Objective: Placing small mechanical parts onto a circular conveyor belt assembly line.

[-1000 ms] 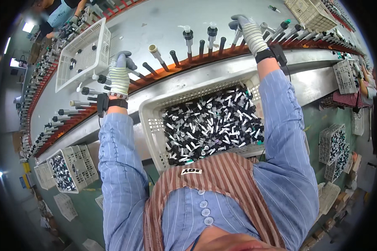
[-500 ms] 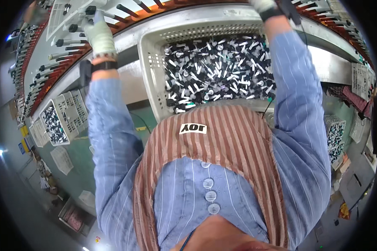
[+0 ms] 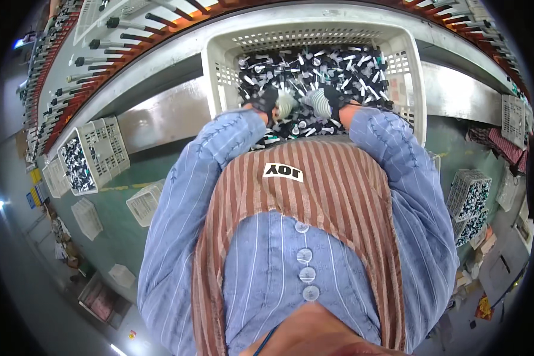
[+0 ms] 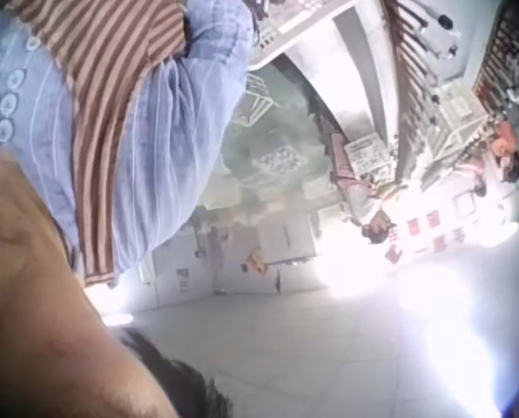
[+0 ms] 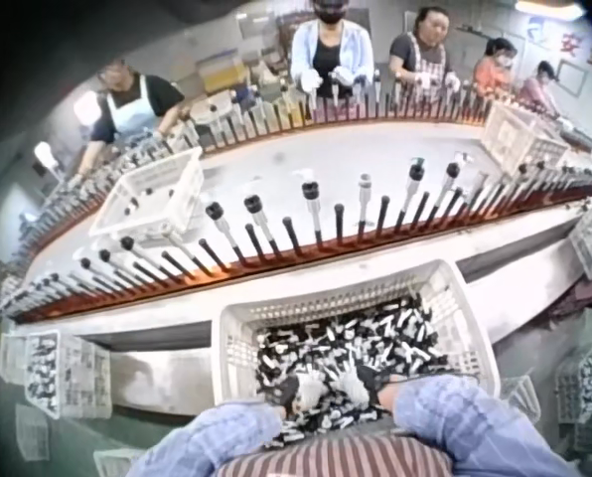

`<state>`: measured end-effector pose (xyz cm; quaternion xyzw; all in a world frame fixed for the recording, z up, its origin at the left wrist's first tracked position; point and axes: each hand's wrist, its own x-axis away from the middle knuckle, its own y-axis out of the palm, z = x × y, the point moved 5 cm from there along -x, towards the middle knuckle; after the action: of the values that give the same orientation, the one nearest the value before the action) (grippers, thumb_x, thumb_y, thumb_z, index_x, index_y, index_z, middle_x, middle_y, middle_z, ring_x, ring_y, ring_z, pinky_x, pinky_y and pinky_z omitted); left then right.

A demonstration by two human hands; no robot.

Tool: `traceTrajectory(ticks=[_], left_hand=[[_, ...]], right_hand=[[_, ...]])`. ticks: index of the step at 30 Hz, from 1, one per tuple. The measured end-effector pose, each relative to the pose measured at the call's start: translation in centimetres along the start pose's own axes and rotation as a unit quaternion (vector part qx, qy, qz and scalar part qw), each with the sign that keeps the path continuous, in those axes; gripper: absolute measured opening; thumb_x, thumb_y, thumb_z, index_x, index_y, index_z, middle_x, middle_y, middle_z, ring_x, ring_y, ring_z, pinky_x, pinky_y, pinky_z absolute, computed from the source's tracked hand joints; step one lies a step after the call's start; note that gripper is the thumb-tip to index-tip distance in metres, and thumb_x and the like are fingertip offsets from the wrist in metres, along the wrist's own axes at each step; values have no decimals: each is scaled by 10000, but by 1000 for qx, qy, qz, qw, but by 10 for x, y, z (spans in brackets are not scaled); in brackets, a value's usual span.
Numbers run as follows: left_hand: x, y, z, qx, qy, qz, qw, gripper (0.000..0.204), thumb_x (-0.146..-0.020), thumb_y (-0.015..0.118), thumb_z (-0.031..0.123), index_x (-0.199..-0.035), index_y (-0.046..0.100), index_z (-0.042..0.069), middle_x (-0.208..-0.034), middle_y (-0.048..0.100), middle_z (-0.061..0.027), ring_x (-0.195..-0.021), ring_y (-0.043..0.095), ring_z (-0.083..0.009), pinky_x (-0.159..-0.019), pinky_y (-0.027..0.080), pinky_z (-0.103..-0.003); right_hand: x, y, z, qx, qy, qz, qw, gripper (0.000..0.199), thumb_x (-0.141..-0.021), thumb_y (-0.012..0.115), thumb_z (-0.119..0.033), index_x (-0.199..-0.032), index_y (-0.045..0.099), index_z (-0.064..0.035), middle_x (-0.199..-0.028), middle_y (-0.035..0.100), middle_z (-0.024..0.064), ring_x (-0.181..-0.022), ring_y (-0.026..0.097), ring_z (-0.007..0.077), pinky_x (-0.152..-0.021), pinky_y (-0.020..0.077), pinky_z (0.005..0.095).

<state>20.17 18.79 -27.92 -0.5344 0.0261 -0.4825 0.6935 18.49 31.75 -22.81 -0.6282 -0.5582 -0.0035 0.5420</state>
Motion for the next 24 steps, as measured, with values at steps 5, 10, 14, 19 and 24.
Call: traceTrajectory(ticks=[5, 10, 14, 19, 24], left_hand=[[33, -31, 16, -26, 34, -7, 999, 263, -882, 595, 319, -969, 720, 105, -876, 707, -136, -785, 682, -338, -646, 525, -425], [51, -110, 19, 72, -65, 38, 995, 368, -937, 560, 392, -1054, 672, 62, -944, 700, -180, -866, 675, -368, -720, 529, -468], [51, -159, 16, 314, -75, 126, 938, 300, -985, 558, 301, -1060, 600, 14, -967, 679, -200, -898, 654, -329, -813, 501, -411], [43, -235, -13, 492, 19, 336, 803, 132, -971, 578, 158, -1060, 598, 61, -863, 628, -30, -717, 588, -100, -628, 497, -240], [73, -366, -25, 343, -2, 472, 812, 269, -1006, 496, 246, -980, 620, 9, -721, 618, -56, -605, 597, -147, -596, 500, -263]], right_hand=[[13, -60, 23, -275, 6, 163, 947, 413, -821, 678, -198, -1198, 601, -51, -1039, 696, 181, -922, 680, 342, -834, 519, 417], [55, -113, 26, -448, 47, 294, 843, 393, -916, 629, -396, -1083, 650, -41, -910, 690, 100, -842, 660, 208, -774, 516, 325], [68, -115, 26, -623, 92, 333, 702, 362, -974, 548, -404, -931, 629, -54, -714, 609, 28, -541, 571, 104, -499, 465, 246], [57, -113, 44, -662, 86, 340, 662, 358, -982, 530, -390, -877, 600, -55, -707, 606, 31, -539, 568, 111, -474, 467, 249], [71, -115, 49, -662, 152, 390, 622, 353, -973, 512, -377, -877, 603, -50, -731, 615, 39, -544, 573, 117, -514, 470, 267]])
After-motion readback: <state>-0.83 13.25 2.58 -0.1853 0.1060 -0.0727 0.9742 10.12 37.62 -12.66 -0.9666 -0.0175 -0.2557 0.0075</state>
